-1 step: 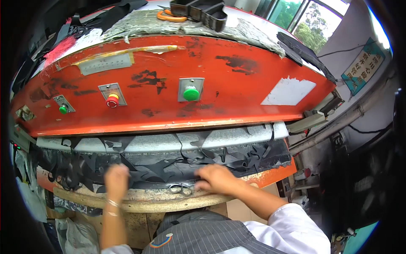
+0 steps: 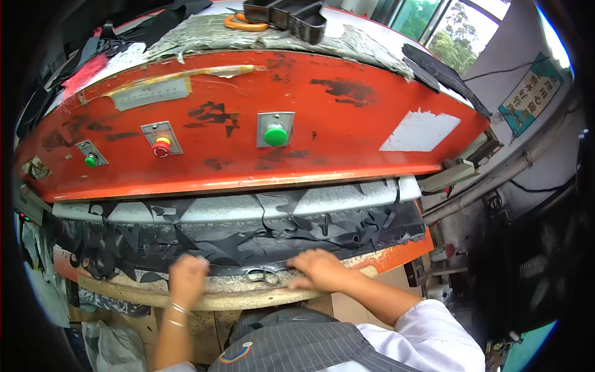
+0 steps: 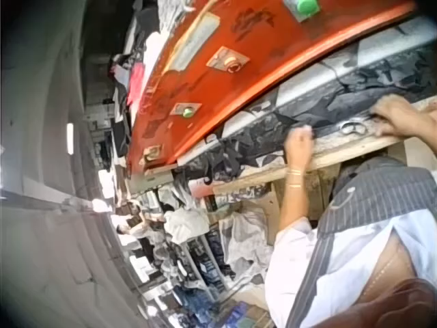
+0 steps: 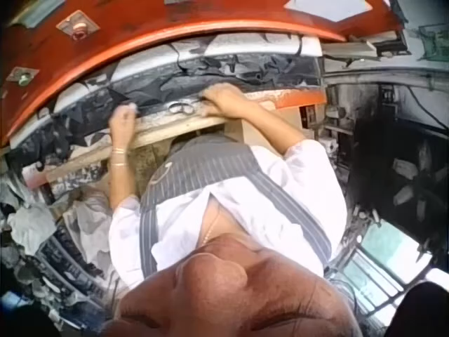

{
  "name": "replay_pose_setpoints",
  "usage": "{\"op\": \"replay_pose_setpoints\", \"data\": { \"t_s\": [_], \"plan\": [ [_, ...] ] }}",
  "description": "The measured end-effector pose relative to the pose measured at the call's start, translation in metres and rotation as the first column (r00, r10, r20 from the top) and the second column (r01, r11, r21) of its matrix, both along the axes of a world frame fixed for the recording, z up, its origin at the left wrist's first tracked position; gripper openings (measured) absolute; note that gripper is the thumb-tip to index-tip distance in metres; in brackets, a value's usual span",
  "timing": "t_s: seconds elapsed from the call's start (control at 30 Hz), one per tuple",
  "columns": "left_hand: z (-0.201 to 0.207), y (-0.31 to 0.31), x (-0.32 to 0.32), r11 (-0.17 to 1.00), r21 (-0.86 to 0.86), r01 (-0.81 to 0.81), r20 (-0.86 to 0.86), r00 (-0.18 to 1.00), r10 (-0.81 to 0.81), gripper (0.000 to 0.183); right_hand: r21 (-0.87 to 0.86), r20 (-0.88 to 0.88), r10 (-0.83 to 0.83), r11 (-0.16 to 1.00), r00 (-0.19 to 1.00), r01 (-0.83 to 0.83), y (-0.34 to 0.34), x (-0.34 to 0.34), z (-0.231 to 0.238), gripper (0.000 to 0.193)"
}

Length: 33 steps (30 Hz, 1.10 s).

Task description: The recorder uses a hydraulic press and metal dies to cut shoe components from a sheet of leather.

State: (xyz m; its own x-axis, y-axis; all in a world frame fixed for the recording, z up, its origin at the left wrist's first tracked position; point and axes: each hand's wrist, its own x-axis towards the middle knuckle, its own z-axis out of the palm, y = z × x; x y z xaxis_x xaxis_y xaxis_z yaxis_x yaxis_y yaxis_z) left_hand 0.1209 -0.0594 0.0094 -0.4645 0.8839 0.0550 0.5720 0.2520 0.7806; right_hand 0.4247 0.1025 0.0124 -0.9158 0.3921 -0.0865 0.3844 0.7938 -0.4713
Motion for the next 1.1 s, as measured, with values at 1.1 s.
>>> {"op": "replay_pose_setpoints", "data": {
  "t_s": [1.1],
  "plan": [
    [0.033,0.108,0.052,0.999,0.035,-0.021,0.604,0.797,-0.004,0.021,0.472,-0.466,0.222,0.881,0.857,0.028,0.159,-0.13,-0.02,0.016]
  ]
}}
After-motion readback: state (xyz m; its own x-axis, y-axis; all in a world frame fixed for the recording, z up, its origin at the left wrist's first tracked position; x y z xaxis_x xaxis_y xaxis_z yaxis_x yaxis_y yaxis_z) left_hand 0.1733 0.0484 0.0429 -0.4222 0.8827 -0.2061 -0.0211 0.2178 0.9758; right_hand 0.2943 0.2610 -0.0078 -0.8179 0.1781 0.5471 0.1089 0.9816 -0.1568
